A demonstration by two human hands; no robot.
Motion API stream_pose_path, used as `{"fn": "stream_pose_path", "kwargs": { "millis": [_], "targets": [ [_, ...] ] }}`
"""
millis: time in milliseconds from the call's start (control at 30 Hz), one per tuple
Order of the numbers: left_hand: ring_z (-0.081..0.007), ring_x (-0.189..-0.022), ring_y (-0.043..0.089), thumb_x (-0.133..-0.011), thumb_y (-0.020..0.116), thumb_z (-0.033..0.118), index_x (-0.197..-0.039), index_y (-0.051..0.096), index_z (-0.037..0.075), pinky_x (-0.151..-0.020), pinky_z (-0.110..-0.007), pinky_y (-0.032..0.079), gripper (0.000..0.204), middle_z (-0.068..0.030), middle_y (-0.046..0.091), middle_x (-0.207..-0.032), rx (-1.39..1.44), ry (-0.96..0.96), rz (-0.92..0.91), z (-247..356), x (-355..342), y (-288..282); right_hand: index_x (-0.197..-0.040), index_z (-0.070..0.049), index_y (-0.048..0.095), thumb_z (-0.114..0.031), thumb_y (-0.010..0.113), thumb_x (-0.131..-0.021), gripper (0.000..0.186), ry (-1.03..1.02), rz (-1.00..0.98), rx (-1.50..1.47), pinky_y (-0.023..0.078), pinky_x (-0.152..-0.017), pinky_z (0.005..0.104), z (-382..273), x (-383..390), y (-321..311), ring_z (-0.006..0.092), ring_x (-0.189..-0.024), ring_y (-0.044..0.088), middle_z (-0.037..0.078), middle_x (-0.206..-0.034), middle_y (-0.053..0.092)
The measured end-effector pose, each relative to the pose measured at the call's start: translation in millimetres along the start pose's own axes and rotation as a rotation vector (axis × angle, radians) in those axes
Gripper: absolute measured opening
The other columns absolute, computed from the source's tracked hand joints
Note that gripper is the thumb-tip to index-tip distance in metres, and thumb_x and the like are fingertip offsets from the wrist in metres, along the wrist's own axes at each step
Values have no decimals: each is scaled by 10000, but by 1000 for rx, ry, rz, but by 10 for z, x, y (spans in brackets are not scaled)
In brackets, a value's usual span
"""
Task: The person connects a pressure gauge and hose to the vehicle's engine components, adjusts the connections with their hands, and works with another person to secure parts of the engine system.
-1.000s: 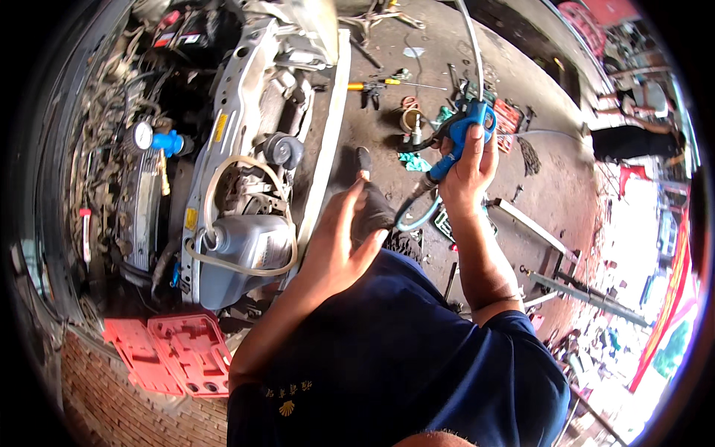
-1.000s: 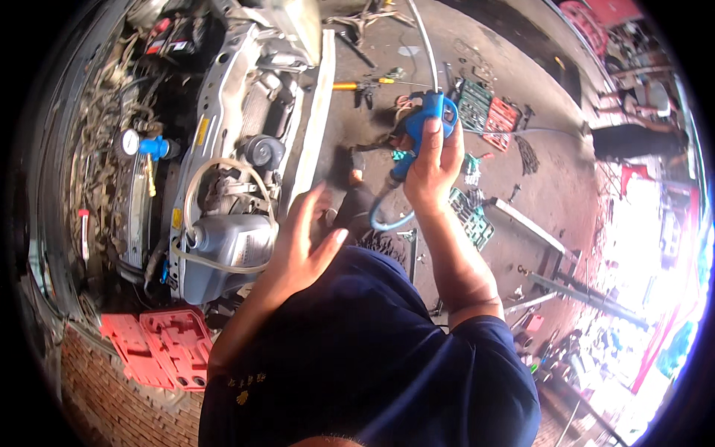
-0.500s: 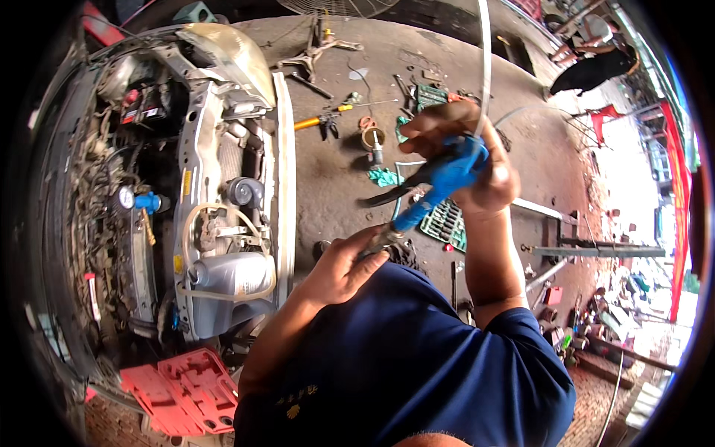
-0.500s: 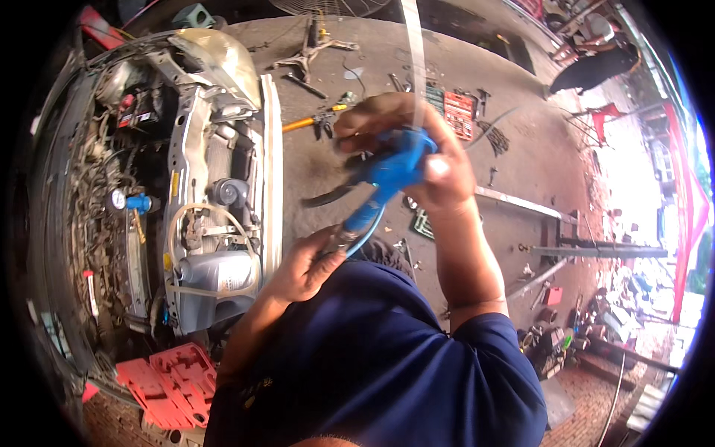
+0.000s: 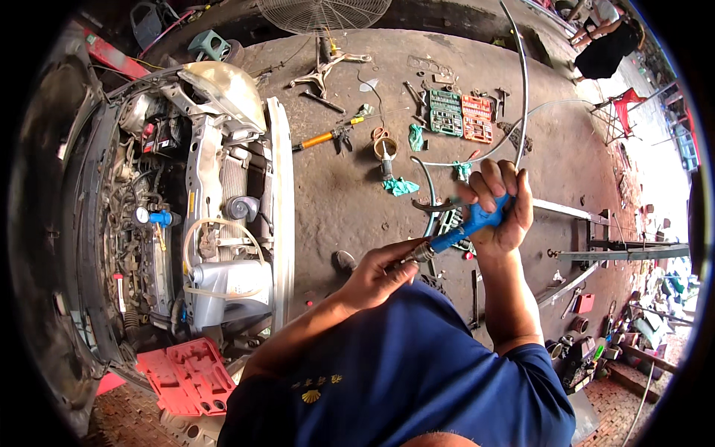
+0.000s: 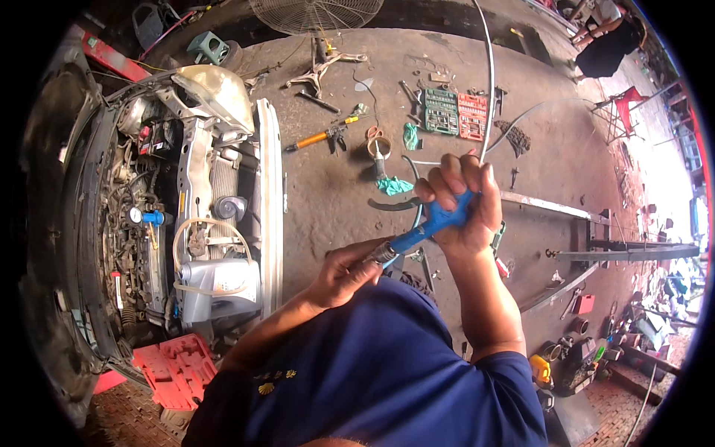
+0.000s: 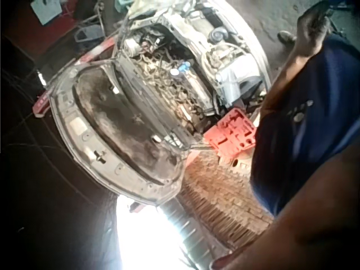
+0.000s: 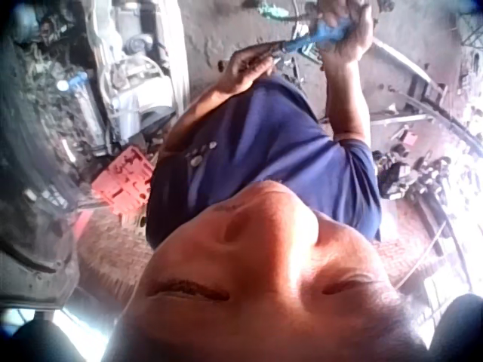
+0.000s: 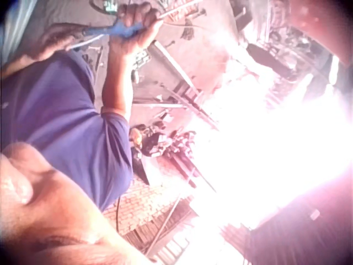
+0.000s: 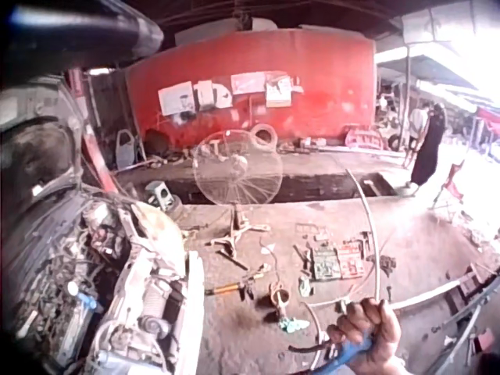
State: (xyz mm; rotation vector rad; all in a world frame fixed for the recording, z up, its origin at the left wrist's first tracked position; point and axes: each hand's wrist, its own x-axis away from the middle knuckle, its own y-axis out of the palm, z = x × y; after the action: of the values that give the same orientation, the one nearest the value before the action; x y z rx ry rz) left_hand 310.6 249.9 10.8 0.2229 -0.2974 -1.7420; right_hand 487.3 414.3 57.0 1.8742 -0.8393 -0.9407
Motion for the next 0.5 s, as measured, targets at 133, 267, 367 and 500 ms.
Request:
{"fn": "stream_pose_path", "kwargs": {
  "millis": [133,267,367,500],
  "targets": [
    [-32,-792,480,-1077,647,229,-1499,541,-46,-711,-220,433,515,43,585,-919,-140,46,-23,-18,-197,409,-861,-190,446,-385,499,-1122,331,-77,44,-34,412,-813,338,-372,336,-115,86,-730,450,-41,-853,425],
    [-35,-784,504,-1051,696,228,-1456,583,-51,-701,-221,442,504,36,609,-912,-147,-11,-71,-7,-272,670,-860,-202,426,-403,499,-1121,337,-160,24,10,408,-787,332,-624,617,-62,75,-709,464,-48,-851,430],
    [-50,-763,547,-1040,714,263,-1398,627,-62,-687,-229,457,491,19,654,-900,-184,-65,-119,19,-326,719,-857,-215,419,-441,499,-1117,354,-227,-18,99,402,-757,325,-760,801,4,63,-684,472,-65,-838,431],
    [-48,-728,527,-1033,717,242,-1342,659,-70,-678,-223,447,443,21,635,-849,-262,-53,-121,60,-416,865,-856,-215,425,-447,494,-1118,356,-260,23,89,403,-752,328,-895,890,-87,63,-672,471,-66,-840,442]
  ]
}}
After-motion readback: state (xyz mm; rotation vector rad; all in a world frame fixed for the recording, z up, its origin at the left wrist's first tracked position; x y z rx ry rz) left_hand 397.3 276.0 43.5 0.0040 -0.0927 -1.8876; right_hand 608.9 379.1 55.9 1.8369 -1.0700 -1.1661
